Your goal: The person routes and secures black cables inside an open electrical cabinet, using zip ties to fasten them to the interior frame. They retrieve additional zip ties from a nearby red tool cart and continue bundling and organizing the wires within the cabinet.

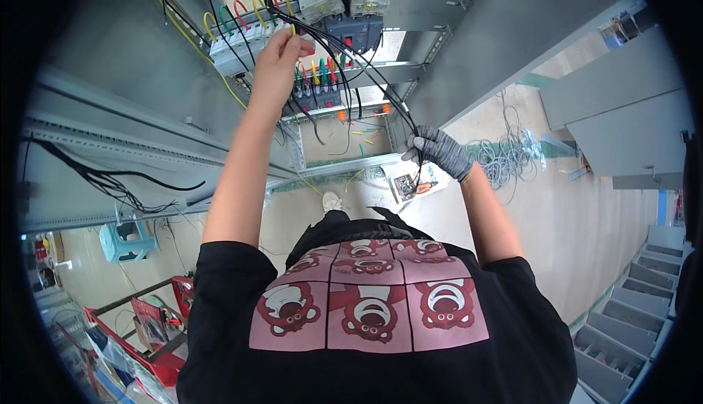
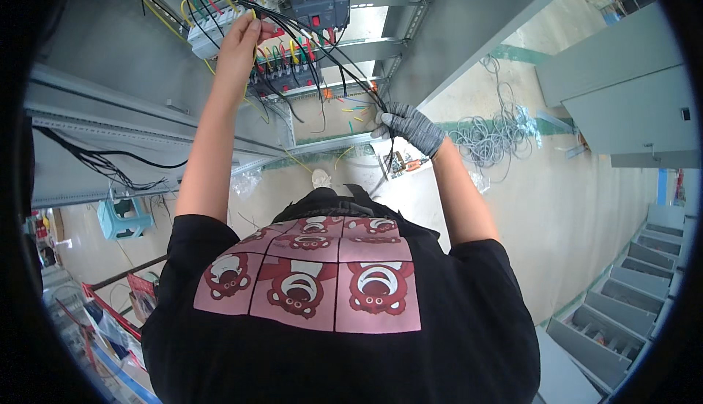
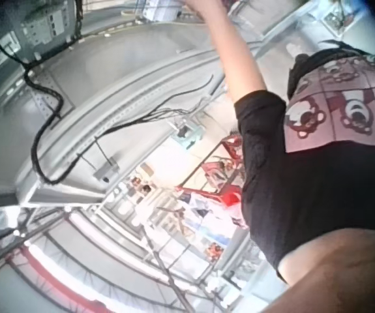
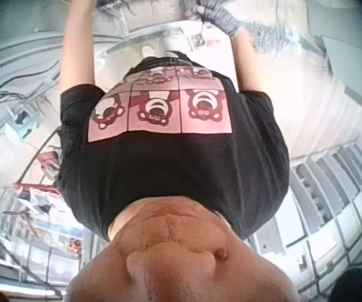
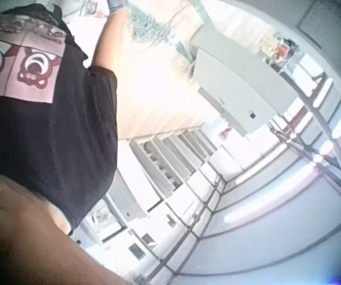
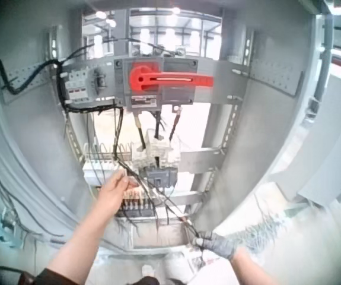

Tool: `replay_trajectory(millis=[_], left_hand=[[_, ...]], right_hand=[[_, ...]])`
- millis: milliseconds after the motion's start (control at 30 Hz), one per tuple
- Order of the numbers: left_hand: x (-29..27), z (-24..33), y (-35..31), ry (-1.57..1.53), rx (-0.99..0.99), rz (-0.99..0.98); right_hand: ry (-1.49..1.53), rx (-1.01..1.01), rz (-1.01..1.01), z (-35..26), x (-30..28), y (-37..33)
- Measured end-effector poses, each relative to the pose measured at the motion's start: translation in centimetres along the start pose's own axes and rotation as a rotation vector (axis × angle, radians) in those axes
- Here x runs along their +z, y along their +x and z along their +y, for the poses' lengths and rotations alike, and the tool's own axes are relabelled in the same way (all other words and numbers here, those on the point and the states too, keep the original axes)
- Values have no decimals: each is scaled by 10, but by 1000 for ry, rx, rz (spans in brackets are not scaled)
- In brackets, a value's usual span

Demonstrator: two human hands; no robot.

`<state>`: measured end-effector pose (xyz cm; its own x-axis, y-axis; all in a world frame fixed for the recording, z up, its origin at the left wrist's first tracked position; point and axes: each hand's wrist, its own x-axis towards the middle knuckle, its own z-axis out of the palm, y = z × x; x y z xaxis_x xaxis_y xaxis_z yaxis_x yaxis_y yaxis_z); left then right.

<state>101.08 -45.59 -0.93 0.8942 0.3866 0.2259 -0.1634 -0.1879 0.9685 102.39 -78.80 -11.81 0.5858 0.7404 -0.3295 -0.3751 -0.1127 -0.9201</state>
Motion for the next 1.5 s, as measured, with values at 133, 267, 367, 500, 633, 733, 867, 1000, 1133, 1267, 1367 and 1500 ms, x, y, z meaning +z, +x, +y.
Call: replay_trajectory(millis=[133, 267, 367, 500, 633, 733, 867, 1000, 1133, 1267, 1367, 1500], left_hand=[[21, -36, -33, 217, 189, 332], [56, -72, -90, 214, 66, 83], [107, -101, -112, 65, -138, 4], [141, -111, -101, -18, -184, -97], [145, -127, -99, -133, -294, -279], [147, -117, -124, -187, -374, -307], [133, -72, -158, -191, -435, -320], [127, -45, -182, -280, -441, -250], [124, -27, -194, -312, -423, -168], [121, -16, -198, -271, -424, -146], [120, -12, -198, -281, -438, -149], [118, -5, -199, -318, -482, -140]], right_hand=[[86, 17, -40, 4, -8, -14], [159, -32, -80, 3, -15, -21], [223, -31, -115, 1, -18, -26], [301, -18, -129, -7, -21, -34], [284, -16, -53, -23, -19, -45], [250, -69, -39, -23, -27, -46], [221, -76, 2, -24, -21, -44], [272, -48, 12, -15, -15, -42], [179, -35, -27, -12, -11, -37], [222, -58, -77, -8, -5, -35], [229, -55, -74, -7, -3, -36], [203, -51, -59, -13, 1, -41]])
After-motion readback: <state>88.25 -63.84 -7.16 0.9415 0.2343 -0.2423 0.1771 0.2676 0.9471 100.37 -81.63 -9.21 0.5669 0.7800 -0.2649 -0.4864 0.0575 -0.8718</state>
